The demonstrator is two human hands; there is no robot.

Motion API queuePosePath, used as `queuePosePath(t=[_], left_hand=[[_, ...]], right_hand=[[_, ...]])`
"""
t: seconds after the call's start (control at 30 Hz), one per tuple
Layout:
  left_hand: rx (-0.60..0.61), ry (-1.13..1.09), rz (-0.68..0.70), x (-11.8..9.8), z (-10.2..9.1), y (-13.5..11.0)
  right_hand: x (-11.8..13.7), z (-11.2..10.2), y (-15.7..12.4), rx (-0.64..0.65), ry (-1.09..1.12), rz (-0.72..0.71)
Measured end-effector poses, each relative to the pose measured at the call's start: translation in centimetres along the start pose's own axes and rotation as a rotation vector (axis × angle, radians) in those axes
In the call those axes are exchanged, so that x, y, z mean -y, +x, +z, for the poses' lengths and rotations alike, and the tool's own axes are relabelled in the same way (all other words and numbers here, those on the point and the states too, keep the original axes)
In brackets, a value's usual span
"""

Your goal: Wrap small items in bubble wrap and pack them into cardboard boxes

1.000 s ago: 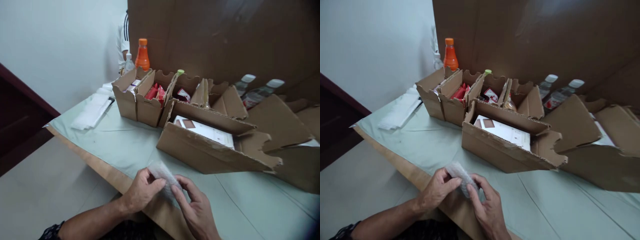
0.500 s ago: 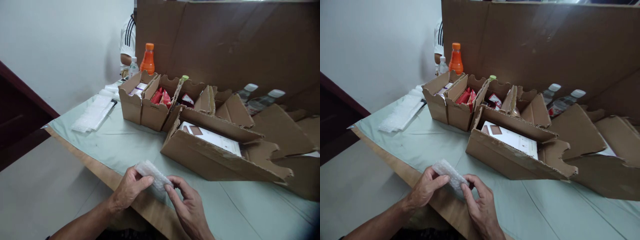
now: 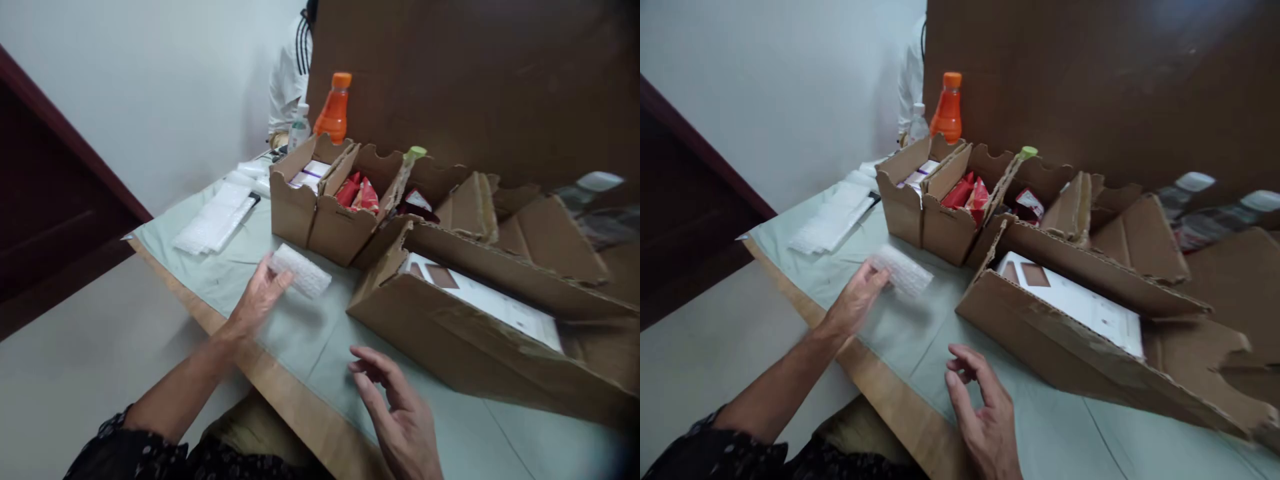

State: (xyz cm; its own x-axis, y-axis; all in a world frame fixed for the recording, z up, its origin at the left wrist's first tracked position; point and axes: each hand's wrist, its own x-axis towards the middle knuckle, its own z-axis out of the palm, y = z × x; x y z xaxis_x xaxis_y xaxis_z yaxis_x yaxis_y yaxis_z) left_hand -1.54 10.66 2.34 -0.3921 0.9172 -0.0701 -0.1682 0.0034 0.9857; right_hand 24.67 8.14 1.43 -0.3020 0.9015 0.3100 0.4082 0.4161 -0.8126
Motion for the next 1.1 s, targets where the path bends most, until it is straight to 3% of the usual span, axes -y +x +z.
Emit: queuePosePath(t=[0.07,0.17,0.23,0.3,0.4,0.57,0.73,0.83,0.9,1.07,1.1], left_hand=[[-0.135,0.268,0.139,-0.5,-1.8,1.9],[-0.310,0.821,0.340,-0.9,-6.3,4.4],[-0.402,1.143,0.319,-1.4,-9.9,6.0],[-0.454,1.326,0.195,-2.1,-12.9,7.7],[-0.424,1.388,0.083,-2.9,-15.5,9.7],[-0.382,1.336,0.027,-4.2,-16.5,11.6],[-0.421,1.207,0.053,-8.2,-17.6,10.8],[-0.415,1.137,0.144,-9.7,-16.1,7.3],[-0.279,1.029,0.176,-9.1,-13.3,3.6],[0.372,0.406,-0.069,-4.1,-2.5,-6.9],[0.458,0.366,-0.029,-3.1,-0.6,-8.6]], right_hand=[[-0.9,0.5,-0.5,0.007,-0.049,-0.048],[-2.0,1.0,-1.7,0.026,-0.103,-0.072],[-2.5,1.2,-2.3,0.058,-0.123,-0.048],[-2.7,1.3,-2.5,0.066,-0.122,-0.041],[-2.7,1.6,-2.2,0.040,-0.115,-0.064],[-2.5,1.9,-1.6,0.034,-0.112,-0.100],[-2.2,1.6,-1.7,0.022,-0.075,-0.060],[-1.2,1.4,-1.5,0.020,-0.018,0.057],[0.0,1.6,-1.5,0.065,0.045,0.144],[2.7,3.5,-2.3,0.250,0.295,0.165],[2.7,3.7,-2.6,0.236,0.308,0.193]])
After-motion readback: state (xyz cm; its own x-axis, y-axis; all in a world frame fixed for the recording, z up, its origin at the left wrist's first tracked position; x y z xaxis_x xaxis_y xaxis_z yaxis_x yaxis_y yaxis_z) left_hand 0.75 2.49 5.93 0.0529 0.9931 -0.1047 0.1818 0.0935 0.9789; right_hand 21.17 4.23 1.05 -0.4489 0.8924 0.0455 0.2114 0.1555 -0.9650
